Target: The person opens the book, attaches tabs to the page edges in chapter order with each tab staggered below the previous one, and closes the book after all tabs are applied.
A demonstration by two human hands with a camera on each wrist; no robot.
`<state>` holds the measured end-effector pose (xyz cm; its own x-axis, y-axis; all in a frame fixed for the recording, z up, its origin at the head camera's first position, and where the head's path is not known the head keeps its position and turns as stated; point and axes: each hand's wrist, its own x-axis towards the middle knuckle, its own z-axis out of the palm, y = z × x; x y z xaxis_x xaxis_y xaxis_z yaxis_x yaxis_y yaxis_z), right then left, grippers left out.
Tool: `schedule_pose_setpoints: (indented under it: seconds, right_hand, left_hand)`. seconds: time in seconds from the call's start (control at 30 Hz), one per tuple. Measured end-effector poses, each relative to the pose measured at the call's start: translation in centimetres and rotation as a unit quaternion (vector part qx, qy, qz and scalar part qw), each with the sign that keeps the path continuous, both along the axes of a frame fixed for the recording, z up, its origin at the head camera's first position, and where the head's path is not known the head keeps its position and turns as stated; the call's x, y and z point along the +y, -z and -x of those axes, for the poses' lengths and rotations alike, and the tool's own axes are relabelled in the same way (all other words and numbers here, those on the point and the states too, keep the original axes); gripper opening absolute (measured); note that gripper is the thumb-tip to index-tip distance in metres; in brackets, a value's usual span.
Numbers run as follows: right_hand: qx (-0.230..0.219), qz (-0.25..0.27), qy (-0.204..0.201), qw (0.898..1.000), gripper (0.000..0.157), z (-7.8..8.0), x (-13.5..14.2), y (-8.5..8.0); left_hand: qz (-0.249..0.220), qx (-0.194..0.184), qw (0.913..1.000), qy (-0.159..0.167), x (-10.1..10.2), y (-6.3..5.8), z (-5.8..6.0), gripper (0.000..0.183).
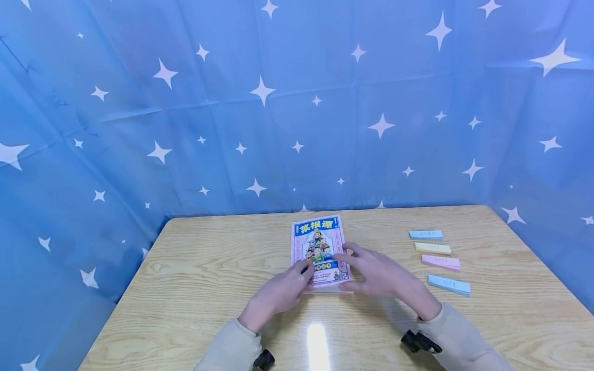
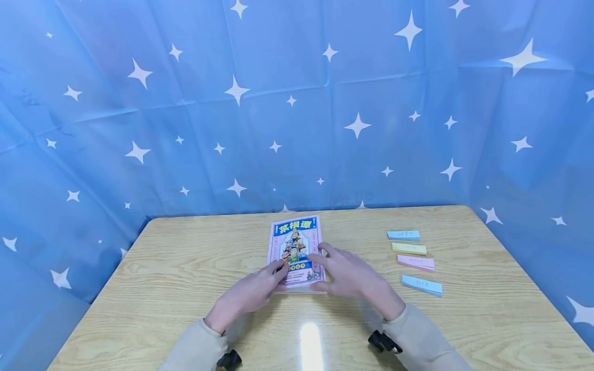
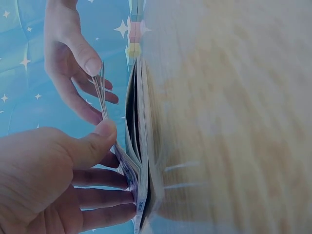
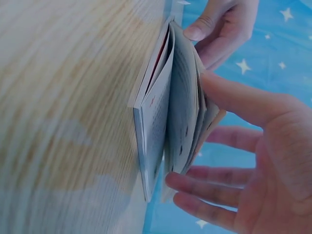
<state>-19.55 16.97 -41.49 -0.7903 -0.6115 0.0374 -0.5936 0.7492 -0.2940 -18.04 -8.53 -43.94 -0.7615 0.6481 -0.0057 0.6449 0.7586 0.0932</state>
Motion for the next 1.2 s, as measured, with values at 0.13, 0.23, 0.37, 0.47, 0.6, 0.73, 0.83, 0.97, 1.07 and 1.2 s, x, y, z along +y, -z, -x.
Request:
schedule_pose_setpoints:
  seconds: [0.13,0.23,0.37,0.47,0.6,0.73,0.83,0.97,1.07,1.2]
  right_hand:
    - [0.007,0.005,-0.004,1.0,0.066,0.05,-0.01,0.0]
    - [0.018,0.012,-0.002,1.0,0.066,-0.01,-0.12,-0.09]
    - [0.04,0.026,0.0,0.999,0.067,-0.04,-0.29,-0.17]
    - [0.044,0.036,0.0,0.998,0.067,0.0,-0.35,-0.17]
    - [0.026,0.045,0.001,0.999,0.068,0.11,-0.34,-0.15]
    - [0.019,0.048,0.002,0.999,0.067,0.19,-0.32,0.04]
    - [0.018,0.048,0.003,0.999,0.066,0.22,-0.39,0.04]
    - [0.017,0.047,0.006,0.999,0.067,0.23,-0.46,-0.14]
    - [0.02,0.05,0.006,0.999,0.067,0.23,-0.41,-0.21]
    - [0.027,0.055,0.006,0.998,0.065,0.23,-0.34,-0.24]
  left_hand:
    - [-0.007,-0.008,0.9999,-0.002,-0.01,-0.01,-0.01,0.049]
    - [-0.012,-0.015,0.9998,-0.003,-0.06,-0.08,0.03,0.05]
    - [-0.019,-0.025,0.9995,-0.004,-0.16,-0.14,0.12,0.05]
    - [-0.021,-0.023,0.9995,0.0,-0.21,-0.2,0.14,0.049]
    - [-0.026,-0.009,0.9996,0.002,-0.22,-0.22,0.07,0.052]
    - [-0.028,0.014,0.9995,-0.003,-0.03,-0.13,0.03,0.055]
    - [-0.027,0.026,0.9993,-0.002,0.09,-0.1,0.09,0.05]
    - [-0.027,0.018,0.9995,0.0,0.0,-0.19,0.12,0.048]
    - [-0.026,0.009,0.9996,0.001,-0.07,-0.28,0.1,0.047]
    - [-0.02,0.009,0.9997,0.008,-0.16,-0.39,0.06,0.046]
